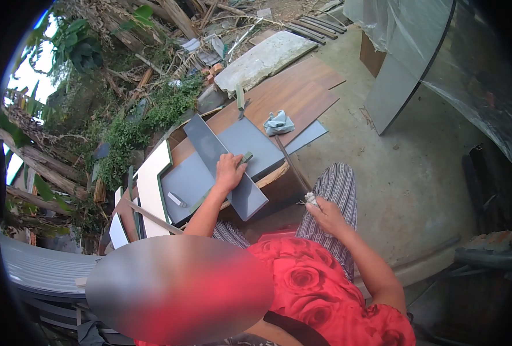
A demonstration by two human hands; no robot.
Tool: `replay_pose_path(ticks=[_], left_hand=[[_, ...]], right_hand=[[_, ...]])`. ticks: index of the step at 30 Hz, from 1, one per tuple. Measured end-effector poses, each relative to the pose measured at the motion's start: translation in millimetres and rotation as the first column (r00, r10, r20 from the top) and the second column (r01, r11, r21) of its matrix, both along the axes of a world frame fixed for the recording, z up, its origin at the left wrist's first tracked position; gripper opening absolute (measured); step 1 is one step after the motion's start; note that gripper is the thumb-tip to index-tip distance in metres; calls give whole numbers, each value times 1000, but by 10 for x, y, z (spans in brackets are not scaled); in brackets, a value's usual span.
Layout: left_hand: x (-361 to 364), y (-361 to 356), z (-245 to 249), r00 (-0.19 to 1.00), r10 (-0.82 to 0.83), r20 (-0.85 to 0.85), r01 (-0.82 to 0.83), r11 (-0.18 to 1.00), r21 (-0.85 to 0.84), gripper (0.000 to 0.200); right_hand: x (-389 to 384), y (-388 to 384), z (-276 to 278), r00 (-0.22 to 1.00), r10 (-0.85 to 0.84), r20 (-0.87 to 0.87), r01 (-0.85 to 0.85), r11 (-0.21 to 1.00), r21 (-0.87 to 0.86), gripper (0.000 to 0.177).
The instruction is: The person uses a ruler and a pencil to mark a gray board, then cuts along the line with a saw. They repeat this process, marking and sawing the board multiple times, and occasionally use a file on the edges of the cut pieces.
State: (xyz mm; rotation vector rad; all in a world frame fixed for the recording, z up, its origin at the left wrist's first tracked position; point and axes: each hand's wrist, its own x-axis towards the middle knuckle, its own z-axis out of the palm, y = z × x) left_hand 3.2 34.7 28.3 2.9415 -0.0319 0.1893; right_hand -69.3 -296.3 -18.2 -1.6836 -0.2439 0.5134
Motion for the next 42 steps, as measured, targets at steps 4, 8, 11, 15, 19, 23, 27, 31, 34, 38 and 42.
replay_pose_path(ticks=[4, 8, 11, 15, 19, 23, 27, 31, 34, 38, 42], left_hand=[[-56, -11, 3, 999, -3, 46, 5, 1000, -31, 32], [-122, 36, -4, 1000, 10, 9, -10, 1000, -7, 36], [-171, 36, -85, 1000, 24, 19, -26, 997, 78, 37], [-155, 3, -200, 995, 78, 65, -80, 996, 26, 36], [-139, -23, -170, 992, 107, 74, -110, 993, 45, 34], [-134, -24, -160, 991, 122, 61, -124, 992, 34, 32], [-153, -25, -160, 988, 133, 79, -134, 991, 6, 32], [-156, -33, -132, 988, 137, 78, -136, 991, -12, 31], [-154, -47, -126, 988, 141, 71, -140, 990, -18, 30], [-140, -37, -168, 983, 151, 106, -148, 988, -36, 29], [-134, -29, -178, 986, 140, 91, -136, 990, -49, 29]], right_hand=[[160, 298, 277, 940, 156, 305, -77, 964, -255, 34], [346, 660, 433, 881, 207, 426, -49, 935, -352, 34], [447, 873, 500, 862, 235, 449, -33, 911, -412, 34], [542, 1092, 537, 860, 263, 438, -28, 880, -475, 33], [569, 1185, 452, 859, 297, 417, -42, 852, -522, 34], [576, 1215, 432, 864, 317, 390, -59, 834, -548, 34], [581, 1253, 484, 868, 332, 369, -73, 820, -567, 33], [552, 1243, 509, 865, 361, 348, -72, 775, -628, 32], [498, 1167, 498, 839, 390, 381, -56, 757, -651, 31], [307, 965, 506, 829, 438, 348, -70, 698, -713, 30], [309, 900, 609, 853, 427, 299, -67, 658, -750, 30]])
